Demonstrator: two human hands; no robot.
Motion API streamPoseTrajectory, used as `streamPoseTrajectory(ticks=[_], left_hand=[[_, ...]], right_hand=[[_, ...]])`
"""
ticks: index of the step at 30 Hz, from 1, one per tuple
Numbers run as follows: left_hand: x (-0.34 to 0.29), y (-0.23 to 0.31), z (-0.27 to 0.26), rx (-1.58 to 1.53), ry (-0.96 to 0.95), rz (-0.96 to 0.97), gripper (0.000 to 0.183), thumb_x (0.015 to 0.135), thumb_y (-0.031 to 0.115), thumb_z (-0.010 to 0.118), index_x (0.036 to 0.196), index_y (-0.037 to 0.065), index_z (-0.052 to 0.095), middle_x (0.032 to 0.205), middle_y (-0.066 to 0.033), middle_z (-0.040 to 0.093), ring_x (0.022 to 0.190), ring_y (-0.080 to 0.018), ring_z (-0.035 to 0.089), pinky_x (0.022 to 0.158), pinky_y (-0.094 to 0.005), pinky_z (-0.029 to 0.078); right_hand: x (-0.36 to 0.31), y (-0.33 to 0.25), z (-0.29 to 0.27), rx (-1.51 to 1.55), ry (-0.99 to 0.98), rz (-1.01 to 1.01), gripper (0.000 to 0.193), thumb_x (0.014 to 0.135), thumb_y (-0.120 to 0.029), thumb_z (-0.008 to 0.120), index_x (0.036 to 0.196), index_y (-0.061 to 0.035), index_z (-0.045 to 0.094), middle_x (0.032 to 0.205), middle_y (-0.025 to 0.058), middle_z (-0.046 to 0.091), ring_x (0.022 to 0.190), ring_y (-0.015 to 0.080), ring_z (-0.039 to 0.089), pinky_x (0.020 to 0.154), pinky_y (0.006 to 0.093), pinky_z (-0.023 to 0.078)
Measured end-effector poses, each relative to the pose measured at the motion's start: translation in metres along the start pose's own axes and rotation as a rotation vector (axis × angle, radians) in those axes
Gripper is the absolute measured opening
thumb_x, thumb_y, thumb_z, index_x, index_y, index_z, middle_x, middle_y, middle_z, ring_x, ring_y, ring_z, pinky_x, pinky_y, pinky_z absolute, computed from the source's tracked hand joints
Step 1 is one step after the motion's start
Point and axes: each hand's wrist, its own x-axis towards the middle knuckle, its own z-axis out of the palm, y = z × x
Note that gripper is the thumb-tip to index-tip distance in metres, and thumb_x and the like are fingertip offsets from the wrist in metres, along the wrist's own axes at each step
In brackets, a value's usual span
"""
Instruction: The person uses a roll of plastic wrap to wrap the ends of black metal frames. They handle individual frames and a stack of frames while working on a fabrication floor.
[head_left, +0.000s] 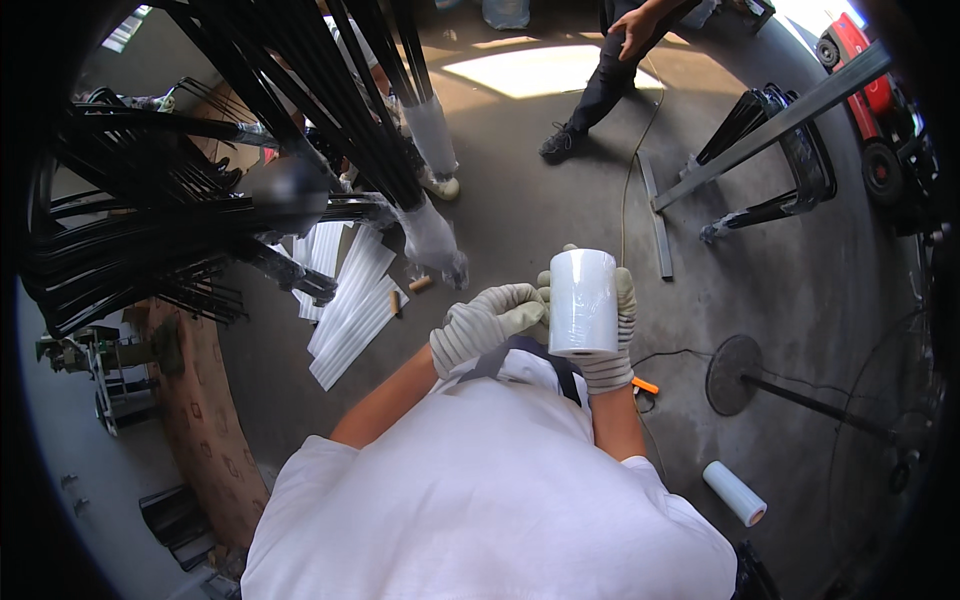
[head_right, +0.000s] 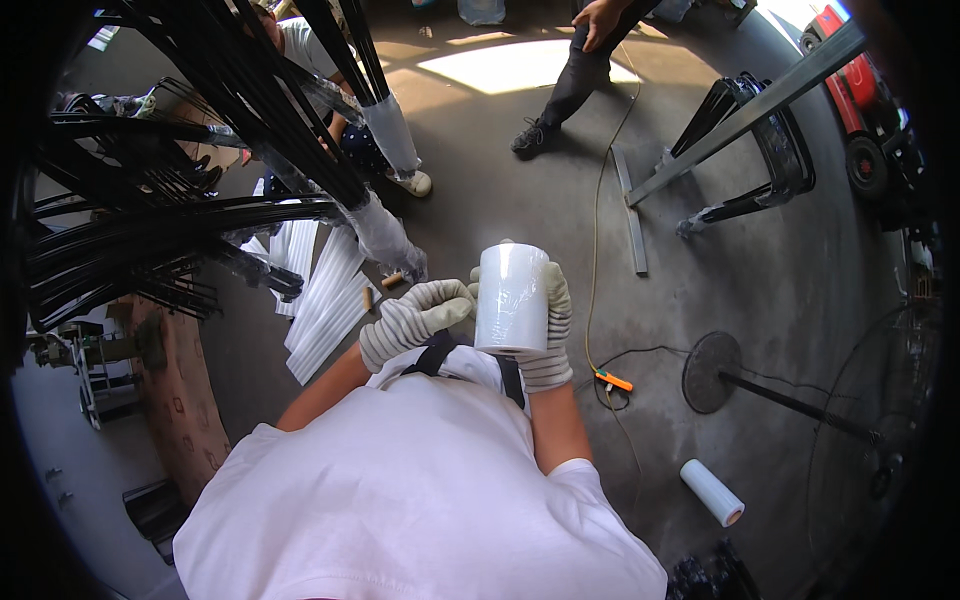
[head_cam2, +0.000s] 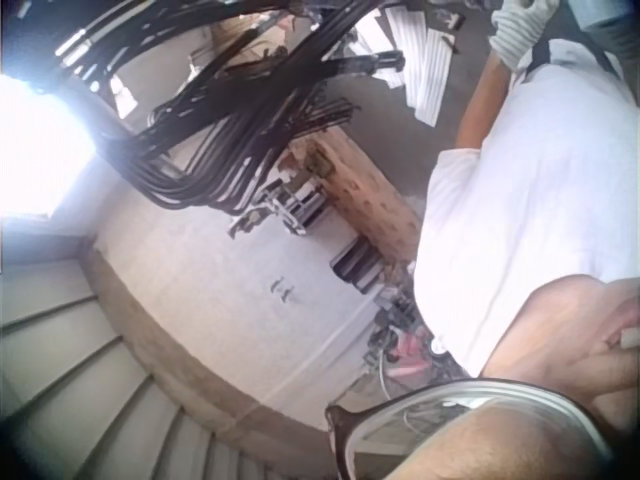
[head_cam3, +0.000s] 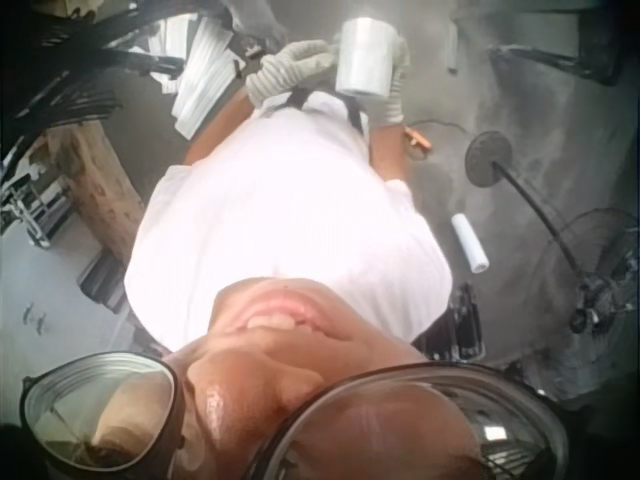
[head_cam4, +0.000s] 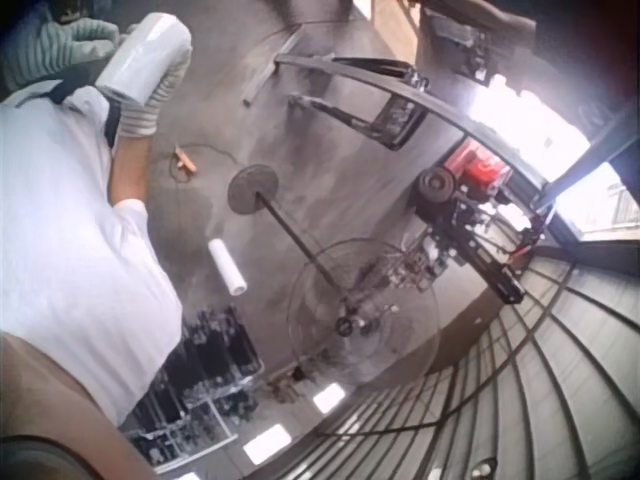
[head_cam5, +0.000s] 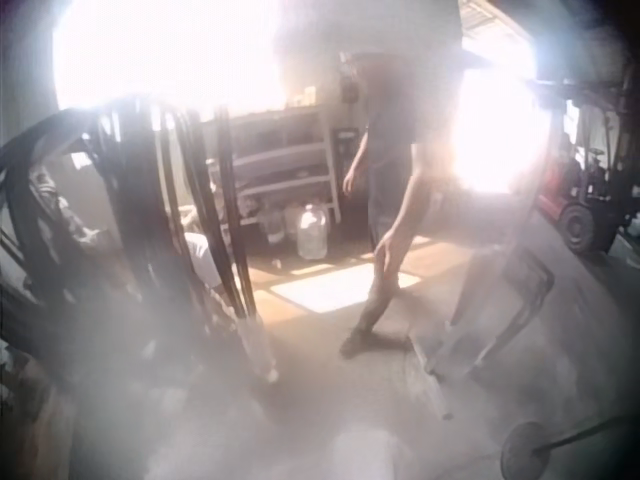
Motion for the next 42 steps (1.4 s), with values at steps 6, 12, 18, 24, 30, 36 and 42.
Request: streamPoseTrajectory(ticks=[6, 12, 18, 24, 30, 36, 42], left_hand=[[0.002, 0.000, -0.004, -0.045, -0.054, -0.032, 0.015, 0.085, 0.017, 0.053, 0.090, 0.003, 0.055, 0.086, -0.0054, 0.059, 0.082, -0.0126, 0.057, 0.076, -0.0258, 0.045], [0.011, -0.009, -0.014, -0.015, -0.002, 0.051, 0.019, 0.085, 0.023, 0.054, 0.088, 0.004, 0.056, 0.085, -0.0063, 0.061, 0.080, -0.0159, 0.061, 0.074, -0.0275, 0.047], [0.014, -0.011, -0.023, -0.033, 0.086, 0.117, 0.018, 0.085, 0.022, 0.054, 0.086, 0.004, 0.059, 0.084, -0.0035, 0.061, 0.073, -0.0097, 0.057, 0.072, -0.0241, 0.045], [-0.017, -0.032, -0.108, -0.384, 0.831, 0.340, 0.012, 0.081, 0.016, 0.055, 0.082, 0.006, 0.062, 0.061, 0.0008, 0.056, 0.048, -0.0075, 0.050, 0.044, -0.0211, 0.041], [-0.024, -0.021, -0.142, -0.312, 0.986, 0.401, 0.014, 0.085, 0.012, 0.050, 0.096, 0.009, 0.059, 0.074, -0.0007, 0.059, 0.060, -0.0071, 0.054, 0.050, -0.0204, 0.045], [0.031, -0.020, -0.192, -0.093, 0.855, 0.494, 0.026, 0.086, 0.009, 0.048, 0.112, 0.005, 0.051, 0.102, -0.0068, 0.057, 0.092, -0.0127, 0.055, 0.079, -0.0291, 0.049], [0.106, -0.012, -0.281, -0.617, 0.542, 0.483, 0.030, 0.085, 0.019, 0.052, 0.113, 0.005, 0.048, 0.093, -0.0094, 0.060, 0.083, -0.0215, 0.059, 0.067, -0.0346, 0.051]], right_hand=[[0.007, -0.007, -0.013, 0.176, -0.128, 0.147, 0.072, 0.074, -0.053, 0.057, 0.119, 0.0006, 0.041, 0.102, 0.0241, 0.051, 0.083, 0.0306, 0.055, 0.067, 0.0382, 0.050], [0.011, -0.011, -0.008, 0.219, -0.182, 0.216, 0.072, 0.073, -0.054, 0.058, 0.118, 0.0001, 0.041, 0.104, 0.0219, 0.049, 0.086, 0.0294, 0.052, 0.068, 0.0359, 0.050], [0.012, -0.015, -0.010, 0.142, -0.092, 0.227, 0.069, 0.073, -0.053, 0.060, 0.116, -0.0015, 0.043, 0.100, 0.0184, 0.049, 0.085, 0.0292, 0.052, 0.068, 0.0359, 0.049], [0.012, -0.015, 0.003, 0.160, -0.102, 0.272, 0.066, 0.072, -0.048, 0.063, 0.118, -0.0059, 0.043, 0.099, 0.0159, 0.048, 0.083, 0.0275, 0.050, 0.070, 0.0346, 0.047], [0.030, -0.004, 0.013, 0.047, -0.110, 0.228, 0.065, 0.073, -0.045, 0.063, 0.122, -0.0086, 0.040, 0.103, 0.0192, 0.048, 0.088, 0.0292, 0.051, 0.077, 0.0398, 0.047], [0.034, 0.000, 0.002, -0.120, -0.092, 0.241, 0.072, 0.071, -0.051, 0.062, 0.122, -0.0049, 0.040, 0.102, 0.0197, 0.050, 0.085, 0.0290, 0.052, 0.072, 0.0402, 0.046], [0.046, 0.011, 0.003, -0.173, -0.017, 0.127, 0.070, 0.073, -0.050, 0.060, 0.122, -0.0034, 0.040, 0.101, 0.0210, 0.054, 0.083, 0.0322, 0.058, 0.071, 0.0414, 0.050]])
